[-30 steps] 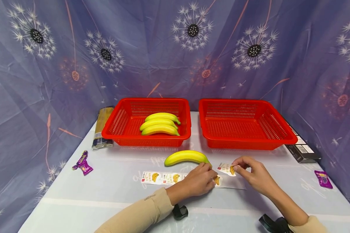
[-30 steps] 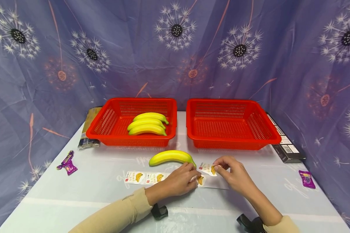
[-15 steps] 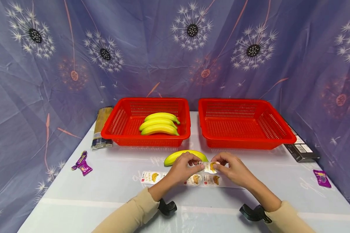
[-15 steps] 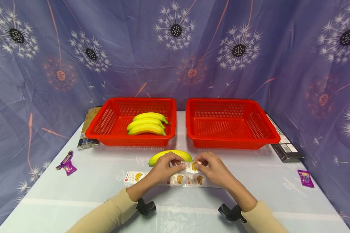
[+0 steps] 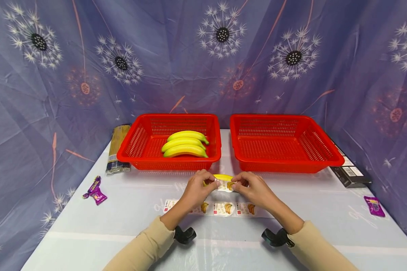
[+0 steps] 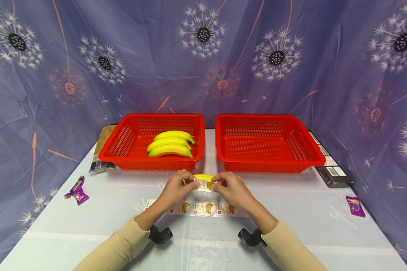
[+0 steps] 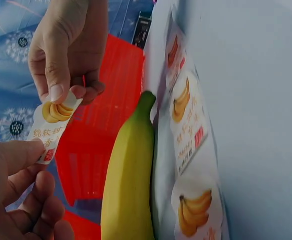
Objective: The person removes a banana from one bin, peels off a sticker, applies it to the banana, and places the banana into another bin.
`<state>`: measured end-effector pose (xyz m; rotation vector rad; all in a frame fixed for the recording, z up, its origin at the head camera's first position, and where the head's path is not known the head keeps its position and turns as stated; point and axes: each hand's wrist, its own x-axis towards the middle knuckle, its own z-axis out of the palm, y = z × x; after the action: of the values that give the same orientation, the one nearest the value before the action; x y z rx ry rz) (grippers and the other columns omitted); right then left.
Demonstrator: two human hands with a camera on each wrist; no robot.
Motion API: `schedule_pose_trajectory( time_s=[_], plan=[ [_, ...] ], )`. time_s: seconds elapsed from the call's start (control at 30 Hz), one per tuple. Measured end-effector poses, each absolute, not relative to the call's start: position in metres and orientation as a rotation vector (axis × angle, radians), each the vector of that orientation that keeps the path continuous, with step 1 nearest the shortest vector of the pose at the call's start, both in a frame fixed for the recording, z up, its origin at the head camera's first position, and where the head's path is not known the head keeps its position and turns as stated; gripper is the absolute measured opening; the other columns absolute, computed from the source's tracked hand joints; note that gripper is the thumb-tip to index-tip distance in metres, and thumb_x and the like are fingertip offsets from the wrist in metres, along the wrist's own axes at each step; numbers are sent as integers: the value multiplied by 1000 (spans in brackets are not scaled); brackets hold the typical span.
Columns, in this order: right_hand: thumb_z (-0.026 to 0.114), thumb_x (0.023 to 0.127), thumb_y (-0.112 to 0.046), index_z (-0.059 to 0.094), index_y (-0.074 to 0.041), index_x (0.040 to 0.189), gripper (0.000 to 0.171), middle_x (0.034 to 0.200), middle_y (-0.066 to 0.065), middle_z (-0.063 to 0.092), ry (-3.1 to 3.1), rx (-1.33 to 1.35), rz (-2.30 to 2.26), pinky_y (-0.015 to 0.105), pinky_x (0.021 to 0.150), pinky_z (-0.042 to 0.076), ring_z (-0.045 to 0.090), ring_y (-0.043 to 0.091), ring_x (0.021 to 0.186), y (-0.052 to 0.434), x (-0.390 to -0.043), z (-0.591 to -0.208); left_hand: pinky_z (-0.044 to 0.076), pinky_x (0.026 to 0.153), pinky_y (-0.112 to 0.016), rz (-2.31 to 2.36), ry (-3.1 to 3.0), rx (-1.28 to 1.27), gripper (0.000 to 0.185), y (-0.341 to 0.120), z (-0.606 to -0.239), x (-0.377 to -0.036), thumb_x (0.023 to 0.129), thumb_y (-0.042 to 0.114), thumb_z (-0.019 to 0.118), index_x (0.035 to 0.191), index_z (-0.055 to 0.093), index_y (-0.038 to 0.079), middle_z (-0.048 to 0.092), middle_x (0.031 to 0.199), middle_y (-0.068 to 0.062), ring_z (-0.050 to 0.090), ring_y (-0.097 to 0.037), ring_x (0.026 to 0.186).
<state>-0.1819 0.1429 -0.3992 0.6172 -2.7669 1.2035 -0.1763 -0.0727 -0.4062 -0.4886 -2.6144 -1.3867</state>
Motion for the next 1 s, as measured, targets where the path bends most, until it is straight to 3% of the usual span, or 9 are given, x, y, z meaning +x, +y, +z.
schedule_pose_trajectory(
  time_s=[0.07,0.17,0.37,0.6,1.0],
  plan=[
    [72,82,-23,68,-20,81,6,73,-7,58,-2789,593,1164,22,64,41,49,8,70,140,-186,-399,39,70,-23,-1373,-2609,-466,11,-75,-407,-179,83,21,71,79,67,11,55,75,2,50,-16,78],
    [72,81,-27,64,-22,72,13,69,-6,54,-2820,560,1127,24,62,37,46,10,68,135,-193,-400,37,71,-24,-1345,-2606,-436,11,-78,-409,-184,82,21,71,78,68,11,55,75,2,47,-13,77],
    [73,81,-27,61,-16,71,18,66,-3,51,-2832,544,1097,24,60,35,44,11,66,128,-208,-407,35,70,-26,-1200,-2635,-402,13,-80,-416,-196,81,23,71,76,69,11,57,74,0,46,-12,74],
    [73,80,-30,55,-15,67,27,59,-5,45,-2857,511,920,25,58,31,41,12,62,123,-219,-416,40,73,-32,-884,-2688,-423,14,-77,-420,-206,81,26,69,76,70,13,62,77,-1,55,-20,78],
    [73,79,-31,55,-14,63,30,61,-4,50,-2879,533,755,26,58,33,43,12,60,116,-225,-420,39,63,-29,-570,-2650,-455,14,-71,-427,-213,80,24,68,70,64,15,60,69,0,57,-22,69]
  ],
)
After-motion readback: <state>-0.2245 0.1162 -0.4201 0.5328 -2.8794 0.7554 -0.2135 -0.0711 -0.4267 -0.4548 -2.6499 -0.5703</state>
